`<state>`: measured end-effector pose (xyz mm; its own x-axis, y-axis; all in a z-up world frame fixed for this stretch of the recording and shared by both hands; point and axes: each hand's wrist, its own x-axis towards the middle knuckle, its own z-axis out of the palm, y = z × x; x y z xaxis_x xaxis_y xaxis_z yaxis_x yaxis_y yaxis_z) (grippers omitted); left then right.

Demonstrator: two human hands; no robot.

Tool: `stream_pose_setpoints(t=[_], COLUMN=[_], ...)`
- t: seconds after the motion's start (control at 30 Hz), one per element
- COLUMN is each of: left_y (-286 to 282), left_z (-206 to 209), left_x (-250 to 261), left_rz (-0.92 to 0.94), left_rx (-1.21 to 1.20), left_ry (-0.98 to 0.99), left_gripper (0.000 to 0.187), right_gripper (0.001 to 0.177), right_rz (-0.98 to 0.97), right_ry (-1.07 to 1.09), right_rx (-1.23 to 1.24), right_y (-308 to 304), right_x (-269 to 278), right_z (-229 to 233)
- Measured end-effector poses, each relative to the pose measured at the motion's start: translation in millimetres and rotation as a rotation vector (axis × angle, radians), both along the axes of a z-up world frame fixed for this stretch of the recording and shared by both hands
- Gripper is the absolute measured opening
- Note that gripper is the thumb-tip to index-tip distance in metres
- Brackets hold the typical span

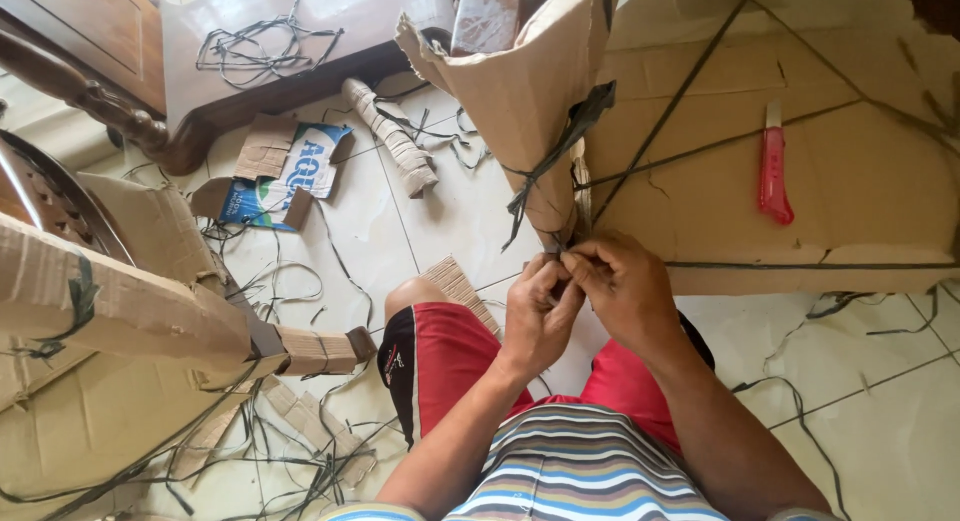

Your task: The person sits on the floor and ties a piece of cardboard to a larger cardboard structure using a dark string. They fold the cardboard, wrap the string around the joint, and tie a knot to secure it. The person then stands up and lifts the assembled cardboard structure.

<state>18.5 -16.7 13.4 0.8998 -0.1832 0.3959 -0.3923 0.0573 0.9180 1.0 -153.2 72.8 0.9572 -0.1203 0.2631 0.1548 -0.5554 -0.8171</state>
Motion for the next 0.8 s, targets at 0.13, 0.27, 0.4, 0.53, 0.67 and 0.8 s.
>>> stream_pose_setpoints(t=[0.13,0.27,0.4,0.53,0.67,0.8], left_y=[2.8,5.0,5.4,6.1,10.4,6.0], left_z=[9.9,4.0,2.7,6.7,14.6,32.7], left_x=[-11.9,-5.9,4.8,19.3,28.7,25.7], left_rz=[0.035,0.009,0.050,0.073,0.101,0.126], left_rx=[-0.098,-0.299,-0.182,-0.126,-0.011,-0.031], left_ry=[0.090,0.294,0.291,0.413,0.431,0.527], left_gripper=[0.009,0.022,0.023,0.012,0.014,0.015], right_gripper=[0.013,0.014,0.014,0.019,0.013,0.015], right_rz=[-0.008,0.025,0.043,0.039,0.062,0.067], right_ry=[-0.002,-0.081,-0.169,-0.209,-0.237,-0.247], right_rx=[0.115,0.018,-0.286,-0.353,-0.279,-0.245], right_y=[7.2,16.0,26.0,27.9,23.7,10.9], right_x=[-2.7,-13.8,-24.7,-29.2,-28.9,-29.6], right_z=[-6.9,17.4,-1.6,-7.4,10.0,15.2])
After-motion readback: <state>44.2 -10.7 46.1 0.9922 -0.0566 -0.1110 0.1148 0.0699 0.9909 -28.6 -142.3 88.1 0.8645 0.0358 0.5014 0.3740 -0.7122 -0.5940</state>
